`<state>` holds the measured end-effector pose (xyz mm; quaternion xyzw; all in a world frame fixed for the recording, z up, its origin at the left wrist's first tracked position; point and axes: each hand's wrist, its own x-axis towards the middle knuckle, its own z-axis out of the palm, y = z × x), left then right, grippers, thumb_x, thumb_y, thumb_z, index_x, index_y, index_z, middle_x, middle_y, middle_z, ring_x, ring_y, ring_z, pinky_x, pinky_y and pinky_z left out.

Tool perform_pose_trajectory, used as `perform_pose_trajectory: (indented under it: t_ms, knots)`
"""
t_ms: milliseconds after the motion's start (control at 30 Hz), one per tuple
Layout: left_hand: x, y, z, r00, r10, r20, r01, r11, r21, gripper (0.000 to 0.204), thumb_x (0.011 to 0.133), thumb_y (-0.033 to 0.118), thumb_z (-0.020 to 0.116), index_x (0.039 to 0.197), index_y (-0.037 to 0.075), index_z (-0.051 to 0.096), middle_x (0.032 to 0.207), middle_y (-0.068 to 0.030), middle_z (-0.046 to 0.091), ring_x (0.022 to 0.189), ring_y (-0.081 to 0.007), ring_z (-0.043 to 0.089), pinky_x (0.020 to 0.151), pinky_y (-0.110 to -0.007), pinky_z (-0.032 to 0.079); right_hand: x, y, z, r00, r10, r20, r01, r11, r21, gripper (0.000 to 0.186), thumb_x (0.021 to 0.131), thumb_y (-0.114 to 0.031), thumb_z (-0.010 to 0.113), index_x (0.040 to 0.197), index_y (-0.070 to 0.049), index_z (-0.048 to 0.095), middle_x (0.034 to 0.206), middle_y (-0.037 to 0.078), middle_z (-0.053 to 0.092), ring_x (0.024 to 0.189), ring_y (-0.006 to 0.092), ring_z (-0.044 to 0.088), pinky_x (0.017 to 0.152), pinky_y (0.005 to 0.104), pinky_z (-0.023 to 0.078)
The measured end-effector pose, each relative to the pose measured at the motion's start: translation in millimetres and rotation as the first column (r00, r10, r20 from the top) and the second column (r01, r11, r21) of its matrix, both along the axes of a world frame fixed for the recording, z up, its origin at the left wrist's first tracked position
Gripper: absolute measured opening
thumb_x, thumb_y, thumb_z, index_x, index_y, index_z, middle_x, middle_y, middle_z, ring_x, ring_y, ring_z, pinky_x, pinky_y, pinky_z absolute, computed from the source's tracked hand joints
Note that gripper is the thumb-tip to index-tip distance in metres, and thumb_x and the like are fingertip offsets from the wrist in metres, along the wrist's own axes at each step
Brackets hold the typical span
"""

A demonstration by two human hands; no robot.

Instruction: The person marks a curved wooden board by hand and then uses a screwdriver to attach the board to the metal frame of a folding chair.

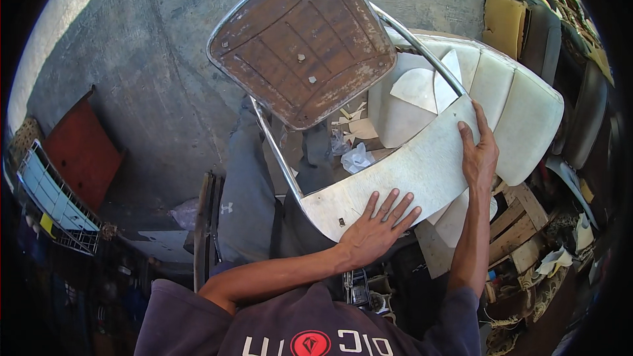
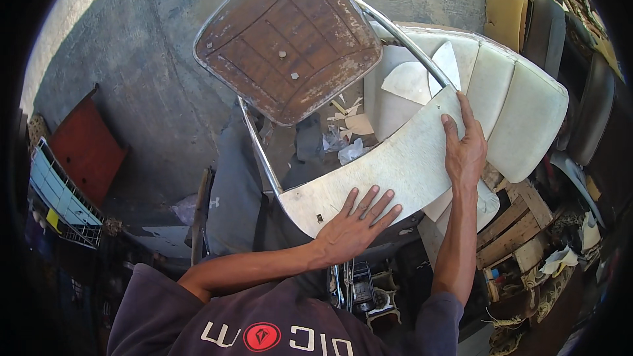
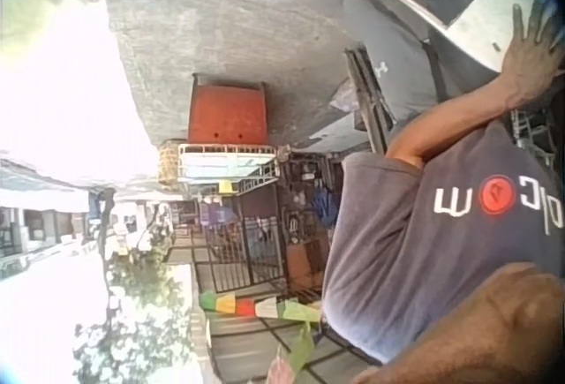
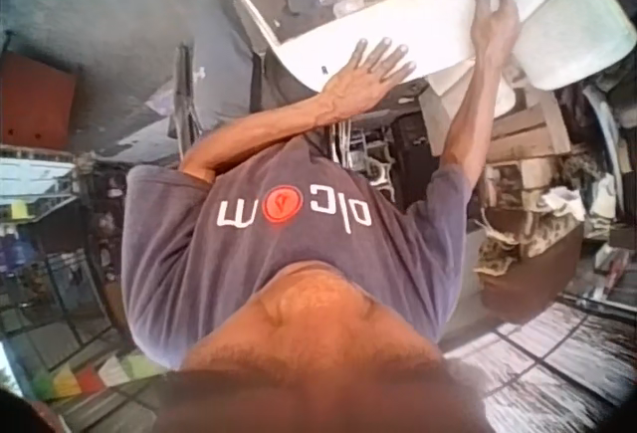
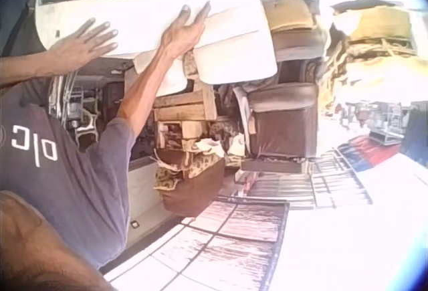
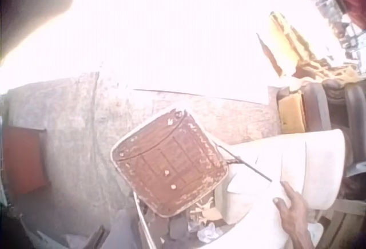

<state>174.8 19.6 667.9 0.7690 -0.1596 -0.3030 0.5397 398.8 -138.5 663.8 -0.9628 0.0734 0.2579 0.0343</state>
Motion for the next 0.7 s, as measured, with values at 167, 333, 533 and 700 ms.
perform_pose_trajectory:
  t_ms: [167,333,533,700]
  knots:
    - [-3,-1,-2,1.000,0.030,-0.007,-0.030,0.999,-0.018,0.075,0.096,0.018,0.051,0.164,0.010,0.019,0.169,-0.0196,0.018,0.153,-0.0446,0.024,0.120,-0.066,0.024,0,1,0,0.999,0.028,0.023,-0.028,0.999,-0.028,0.052,0.100,-0.038,0.066,0.150,-0.030,0.054,0.122,0.017,0.070,0.116,0.0293,0.066,0.102,0.0432,0.049]
    - [-4,-2,-4,0.998,0.067,-0.011,-0.068,0.997,-0.045,0.073,0.096,0.017,0.049,0.163,0.010,0.020,0.169,-0.0192,0.020,0.153,-0.0440,0.024,0.120,-0.066,0.023,1,9,-1,1.000,-0.016,0.014,0.016,1.000,-0.010,0.053,0.099,-0.039,0.067,0.149,-0.029,0.055,0.126,0.017,0.070,0.115,0.0282,0.068,0.102,0.0421,0.050]
    - [-2,3,-6,0.999,0.033,-0.029,-0.034,0.998,-0.059,0.071,0.098,0.017,0.045,0.163,0.010,0.019,0.169,-0.0179,0.021,0.153,-0.0433,0.025,0.121,-0.067,0.023,-1,13,-2,0.999,-0.020,0.041,0.020,1.000,-0.008,0.053,0.099,-0.038,0.068,0.149,-0.024,0.056,0.134,0.017,0.067,0.117,0.0281,0.067,0.103,0.0410,0.050]
    - [-4,1,-6,0.998,0.052,-0.024,-0.053,0.997,-0.059,0.070,0.098,0.018,0.044,0.163,0.009,0.018,0.169,-0.0175,0.021,0.153,-0.0430,0.025,0.121,-0.067,0.023,-1,13,-3,0.999,0.007,0.046,-0.007,1.000,-0.007,0.053,0.099,-0.038,0.068,0.149,-0.023,0.056,0.135,0.017,0.066,0.120,0.0283,0.066,0.105,0.0406,0.049]
